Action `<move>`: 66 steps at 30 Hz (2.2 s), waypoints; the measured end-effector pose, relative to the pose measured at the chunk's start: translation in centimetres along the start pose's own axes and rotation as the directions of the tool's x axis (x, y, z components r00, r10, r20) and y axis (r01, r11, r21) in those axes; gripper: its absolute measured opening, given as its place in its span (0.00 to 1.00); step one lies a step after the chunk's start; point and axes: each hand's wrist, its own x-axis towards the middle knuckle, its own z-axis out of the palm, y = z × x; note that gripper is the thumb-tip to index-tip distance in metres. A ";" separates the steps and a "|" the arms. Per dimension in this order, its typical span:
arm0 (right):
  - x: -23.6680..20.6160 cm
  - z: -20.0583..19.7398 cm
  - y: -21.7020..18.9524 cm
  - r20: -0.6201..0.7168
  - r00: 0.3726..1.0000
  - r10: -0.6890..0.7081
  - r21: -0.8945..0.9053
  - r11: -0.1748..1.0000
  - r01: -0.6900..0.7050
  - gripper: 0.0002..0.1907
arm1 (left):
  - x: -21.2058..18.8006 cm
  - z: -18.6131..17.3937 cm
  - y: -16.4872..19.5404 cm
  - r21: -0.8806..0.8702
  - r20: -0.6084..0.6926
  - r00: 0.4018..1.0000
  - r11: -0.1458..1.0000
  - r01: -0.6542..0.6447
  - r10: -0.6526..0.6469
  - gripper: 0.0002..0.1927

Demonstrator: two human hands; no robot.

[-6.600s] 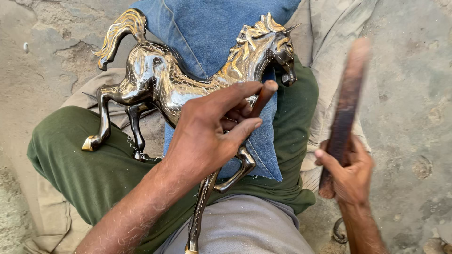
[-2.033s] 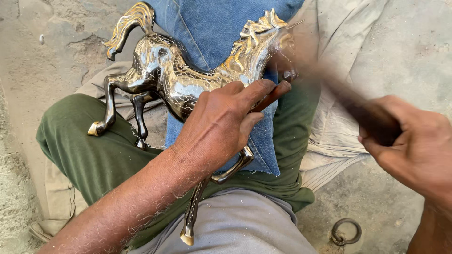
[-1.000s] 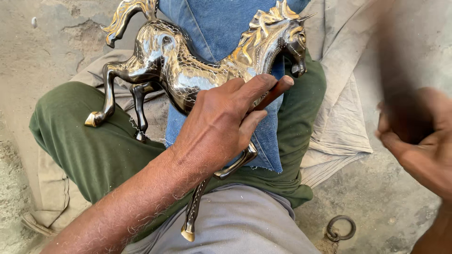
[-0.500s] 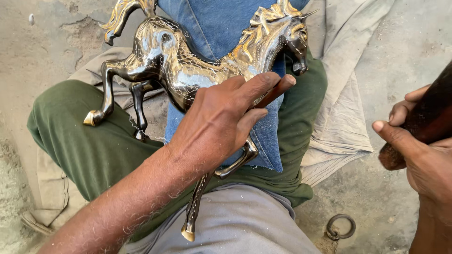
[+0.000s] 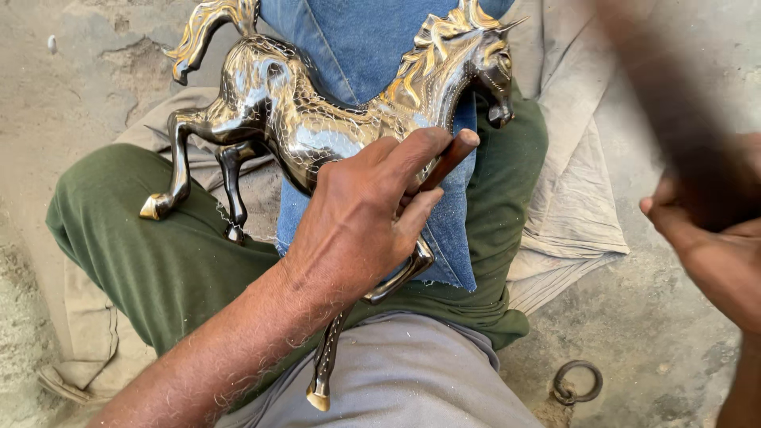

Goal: The person sits on the ground with a brass horse figurine on their lap and hammers a small chisel against the figurine's surface to shape or detail it, repositioning the chisel along the neck, mane and body while striking with a wooden mallet held in the other hand.

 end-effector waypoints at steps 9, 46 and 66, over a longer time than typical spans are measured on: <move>-0.2 -0.4 -0.7 -0.004 1.000 -0.013 0.136 0.991 0.014 0.24 | 0.0 0.1 -0.2 0.052 0.025 1.000 0.998 -0.019 0.018 0.28; -2.2 5.2 -1.3 0.150 0.874 0.462 0.574 0.679 -0.457 0.17 | 0.3 -2.9 -1.6 -0.362 -0.105 0.984 0.927 0.097 -0.144 0.27; -0.4 0.9 5.2 0.026 0.976 0.216 0.807 0.572 -0.148 0.19 | 2.7 -0.4 -0.4 -0.161 0.086 0.987 0.976 0.147 -0.135 0.28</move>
